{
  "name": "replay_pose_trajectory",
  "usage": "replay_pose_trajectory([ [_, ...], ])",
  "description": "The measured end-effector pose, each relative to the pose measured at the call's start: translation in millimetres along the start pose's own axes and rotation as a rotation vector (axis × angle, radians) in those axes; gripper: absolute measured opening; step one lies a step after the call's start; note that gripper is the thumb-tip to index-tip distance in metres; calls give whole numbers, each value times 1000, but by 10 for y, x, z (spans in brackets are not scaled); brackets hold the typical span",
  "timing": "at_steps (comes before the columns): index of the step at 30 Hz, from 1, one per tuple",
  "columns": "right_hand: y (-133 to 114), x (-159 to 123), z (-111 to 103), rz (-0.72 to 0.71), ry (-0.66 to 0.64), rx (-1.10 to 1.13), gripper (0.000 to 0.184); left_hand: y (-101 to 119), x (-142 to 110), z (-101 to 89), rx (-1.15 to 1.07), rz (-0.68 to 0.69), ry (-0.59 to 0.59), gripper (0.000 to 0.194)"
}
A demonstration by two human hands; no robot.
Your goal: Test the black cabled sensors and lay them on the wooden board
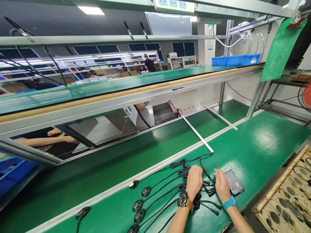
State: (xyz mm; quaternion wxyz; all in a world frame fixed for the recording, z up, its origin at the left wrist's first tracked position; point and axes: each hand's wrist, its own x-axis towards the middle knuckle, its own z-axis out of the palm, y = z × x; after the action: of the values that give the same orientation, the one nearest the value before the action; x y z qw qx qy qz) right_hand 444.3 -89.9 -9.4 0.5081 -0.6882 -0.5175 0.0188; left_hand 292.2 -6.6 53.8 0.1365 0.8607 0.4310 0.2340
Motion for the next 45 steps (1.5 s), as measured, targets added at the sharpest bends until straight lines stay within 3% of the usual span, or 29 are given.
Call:
replay_pose_trajectory([
  [6,-91,32,-26,-22,-46,-31,25,-220,651,113,26,-204,45,14],
  [9,-143,46,-50,-39,-88,-61,22,-327,772,166,-5,-217,4,10],
  [15,-196,38,-75,-122,-125,-49,18,-382,470,-12,-166,-100,-63,15],
  [22,-198,29,-97,-169,-156,61,20,-262,136,-188,-368,40,-197,19],
  [30,-238,40,-138,-170,-179,122,20,-82,107,-95,-387,74,-248,21],
  [37,-218,30,-117,-195,-216,123,26,-50,132,-163,-296,127,-232,24],
  [45,-178,-1,-79,-240,-255,100,28,-77,207,-190,-211,210,-294,23],
])
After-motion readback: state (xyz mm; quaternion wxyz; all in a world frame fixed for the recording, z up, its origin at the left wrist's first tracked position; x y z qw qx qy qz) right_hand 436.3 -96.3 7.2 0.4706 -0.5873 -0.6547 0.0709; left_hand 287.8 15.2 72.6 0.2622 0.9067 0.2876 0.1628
